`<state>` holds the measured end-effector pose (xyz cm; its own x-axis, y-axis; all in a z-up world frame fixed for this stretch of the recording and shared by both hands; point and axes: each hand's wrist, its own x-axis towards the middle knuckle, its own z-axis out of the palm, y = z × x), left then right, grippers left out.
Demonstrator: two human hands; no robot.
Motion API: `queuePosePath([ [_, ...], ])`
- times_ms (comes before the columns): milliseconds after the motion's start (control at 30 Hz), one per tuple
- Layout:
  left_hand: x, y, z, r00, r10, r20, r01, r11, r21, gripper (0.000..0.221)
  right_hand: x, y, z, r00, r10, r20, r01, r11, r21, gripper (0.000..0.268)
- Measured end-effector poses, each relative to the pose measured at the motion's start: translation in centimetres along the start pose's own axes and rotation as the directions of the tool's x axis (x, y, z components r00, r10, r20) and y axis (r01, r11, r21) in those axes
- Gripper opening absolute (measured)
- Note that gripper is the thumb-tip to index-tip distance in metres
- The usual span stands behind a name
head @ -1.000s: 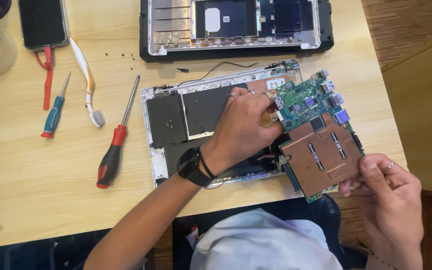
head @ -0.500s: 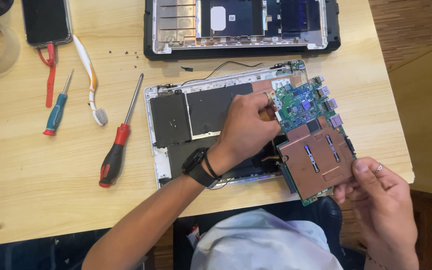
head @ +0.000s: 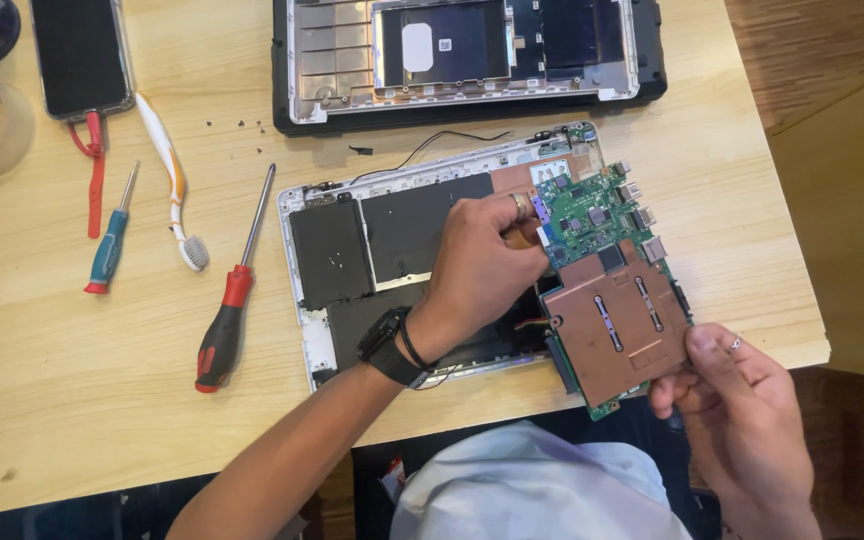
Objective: Positioning a motherboard into a laptop case and securing it with screws using a screwdriver.
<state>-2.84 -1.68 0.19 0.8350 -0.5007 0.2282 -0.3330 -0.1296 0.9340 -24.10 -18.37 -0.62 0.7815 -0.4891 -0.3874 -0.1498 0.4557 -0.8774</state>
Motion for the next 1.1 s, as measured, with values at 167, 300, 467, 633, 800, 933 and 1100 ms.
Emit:
queuePosePath([
  [167, -0.1, 0.0, 0.3, 0.999, 0.044, -0.027, -0.043, 0.998, 0.043, 0.043, -0.7, -0.1, 2.2, 0.998, 0.026, -0.055, -0.023, 0.998, 0.050, 0.025],
  [300, -0.4, -1.0, 0.6, 0.998, 0.040, -0.039, -0.035, 0.994, 0.107, 0.026, -1.2, 0.3, 2.9, 0.993, 0.071, -0.095, -0.063, 0.994, 0.088, 0.026],
  [467, -0.4, -0.8, 0.5, 1.000, -0.028, -0.005, 0.029, 0.993, 0.111, 0.030, -1.6, 0.6, 3.0, 0.991, 0.098, -0.090, -0.086, 0.988, 0.130, 0.024],
  [633, -0.1, 0.1, 0.1, 1.000, 0.014, 0.017, -0.014, 1.000, 0.018, 0.035, -1.3, 0.6, 3.2, 0.985, 0.134, -0.109, -0.118, 0.984, 0.136, 0.025],
  [800, -0.1, 0.2, 0.0, 0.999, -0.039, 0.010, 0.039, 0.999, -0.008, 0.016, -0.8, 0.3, 3.7, 0.973, 0.179, -0.145, -0.158, 0.976, 0.147, 0.029],
  [933, -0.1, 0.1, 0.2, 1.000, -0.021, -0.013, 0.021, 0.999, 0.037, 0.015, -0.6, 0.7, 2.8, 0.978, 0.165, -0.129, -0.145, 0.977, 0.153, 0.028],
  [1100, 0.1, 0.7, 0.2, 0.994, 0.104, -0.042, -0.101, 0.993, 0.054, 0.015, -0.1, -0.5, 2.1, 0.986, 0.087, -0.144, -0.062, 0.984, 0.168, 0.015],
])
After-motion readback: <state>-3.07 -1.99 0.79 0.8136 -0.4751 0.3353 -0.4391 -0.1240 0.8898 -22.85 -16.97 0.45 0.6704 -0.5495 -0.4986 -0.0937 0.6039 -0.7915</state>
